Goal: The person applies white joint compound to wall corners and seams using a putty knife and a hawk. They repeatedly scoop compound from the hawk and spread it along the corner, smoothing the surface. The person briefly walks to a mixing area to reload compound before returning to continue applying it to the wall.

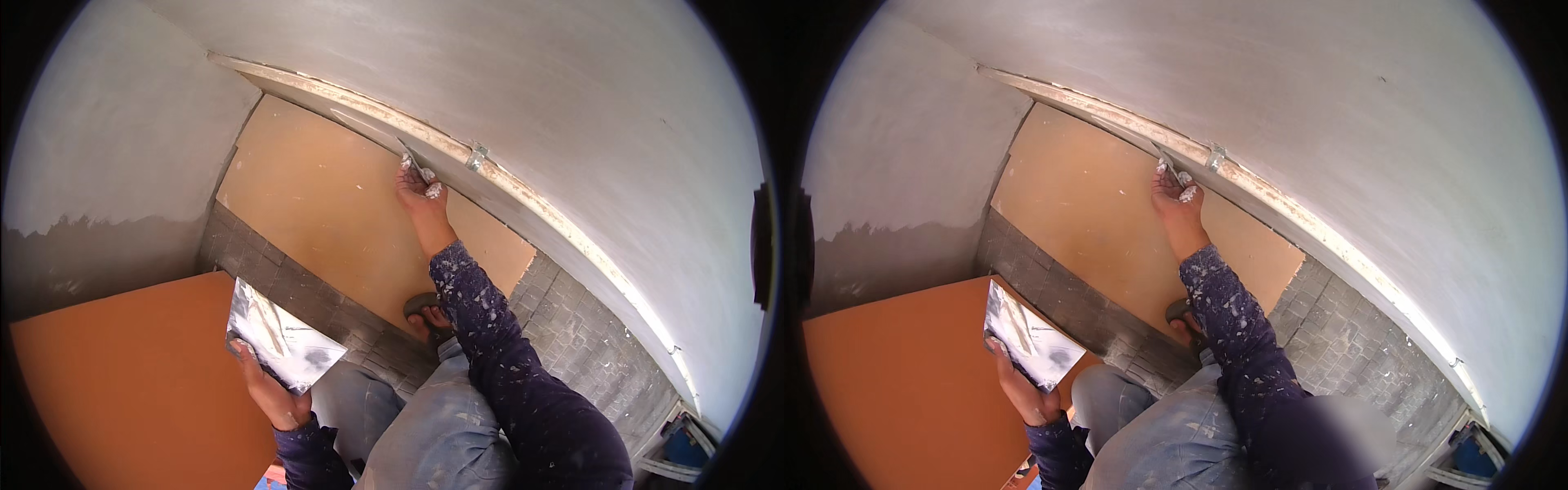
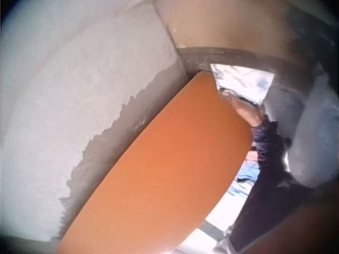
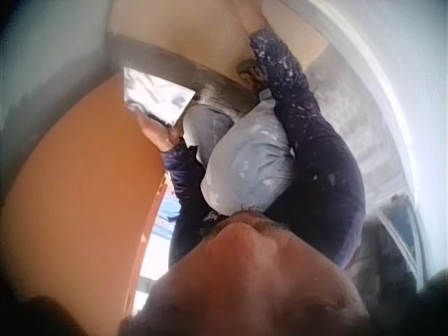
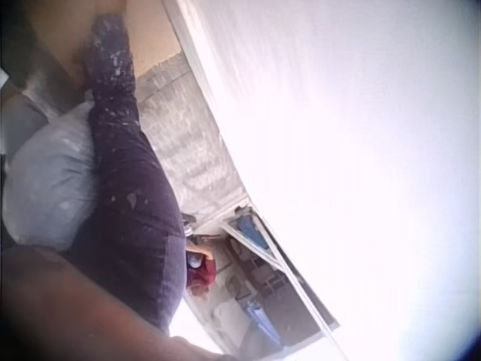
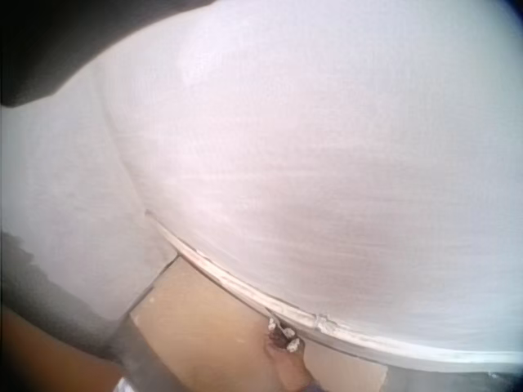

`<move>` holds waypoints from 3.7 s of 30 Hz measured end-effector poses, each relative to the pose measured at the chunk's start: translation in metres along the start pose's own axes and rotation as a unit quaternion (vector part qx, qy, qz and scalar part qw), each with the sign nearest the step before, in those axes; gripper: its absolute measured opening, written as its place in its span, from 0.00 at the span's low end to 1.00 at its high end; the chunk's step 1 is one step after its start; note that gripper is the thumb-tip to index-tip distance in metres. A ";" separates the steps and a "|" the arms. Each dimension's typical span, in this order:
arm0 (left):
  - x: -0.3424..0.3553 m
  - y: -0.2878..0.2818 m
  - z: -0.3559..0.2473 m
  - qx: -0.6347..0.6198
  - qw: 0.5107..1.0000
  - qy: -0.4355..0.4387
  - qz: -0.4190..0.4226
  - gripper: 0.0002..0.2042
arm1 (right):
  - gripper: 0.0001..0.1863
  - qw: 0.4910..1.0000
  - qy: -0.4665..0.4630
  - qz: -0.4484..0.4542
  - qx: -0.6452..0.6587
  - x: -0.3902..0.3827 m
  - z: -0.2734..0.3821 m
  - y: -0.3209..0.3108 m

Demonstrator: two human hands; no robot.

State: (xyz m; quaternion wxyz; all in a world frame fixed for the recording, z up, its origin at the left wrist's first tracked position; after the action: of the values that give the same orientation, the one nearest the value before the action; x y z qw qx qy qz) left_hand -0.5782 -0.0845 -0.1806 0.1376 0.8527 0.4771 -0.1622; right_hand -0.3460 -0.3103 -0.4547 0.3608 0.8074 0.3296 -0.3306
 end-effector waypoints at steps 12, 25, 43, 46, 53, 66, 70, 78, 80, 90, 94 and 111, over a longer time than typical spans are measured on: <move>0.000 0.006 0.009 0.005 0.997 0.025 0.077 0.23 | 0.22 0.993 -0.098 0.057 0.025 -0.088 0.162 -0.027; -0.006 0.049 0.112 -0.033 0.940 -0.272 0.202 0.23 | 0.24 0.513 -0.212 0.347 -0.756 -0.276 0.014 -0.045; 0.061 -0.037 0.096 -0.108 0.971 -0.211 -0.013 0.15 | 0.12 0.963 0.061 0.038 -0.258 0.055 -0.145 -0.012; 0.060 -0.052 0.108 -0.111 0.967 -0.230 0.006 0.15 | 0.13 0.986 0.115 0.060 -0.108 0.089 -0.174 0.008; 0.054 -0.060 0.111 -0.118 0.963 -0.241 0.031 0.17 | 0.14 0.998 0.043 0.045 -0.022 0.096 -0.184 0.032; 0.039 -0.062 0.085 -0.061 0.977 -0.204 -0.020 0.12 | 0.10 0.997 0.041 -0.006 0.071 0.058 -0.091 0.001; 0.036 -0.051 0.076 -0.057 0.979 -0.193 0.022 0.11 | 0.10 0.999 -0.001 -0.006 0.046 0.026 -0.026 -0.008; 0.012 -0.030 0.059 -0.060 0.979 -0.166 0.099 0.12 | 0.13 0.998 -0.033 -0.016 0.059 -0.038 0.065 -0.025; 0.009 -0.030 0.060 -0.067 0.972 -0.183 0.128 0.14 | 0.14 0.998 -0.027 -0.008 0.059 -0.054 0.091 -0.027; 0.006 -0.028 0.070 -0.121 0.957 -0.167 0.206 0.16 | 0.13 0.988 -0.121 0.099 0.007 -0.135 0.213 -0.060; -0.007 -0.002 0.081 -0.146 0.934 -0.218 0.244 0.20 | 0.13 0.945 -0.133 0.120 -0.274 -0.206 0.171 -0.077; 0.002 0.016 0.066 -0.117 0.949 -0.260 0.134 0.19 | 0.34 -0.117 -0.353 0.574 -0.730 -0.288 -0.119 -0.026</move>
State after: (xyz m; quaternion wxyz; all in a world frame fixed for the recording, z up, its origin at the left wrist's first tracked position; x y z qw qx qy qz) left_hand -0.5726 -0.1168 -0.2400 0.3762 0.8152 0.3214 -0.3011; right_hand -0.4934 -0.2857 -0.1795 -0.8528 0.2858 0.3881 -0.2011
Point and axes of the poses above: each hand's wrist, its own x-axis towards the middle knuckle, its own y-axis out of the palm, z = x × y, the point moved 10 cm from there along x, towards the middle knuckle, and after that the axes turned 13 degrees about -z, right-handed, at the moved point
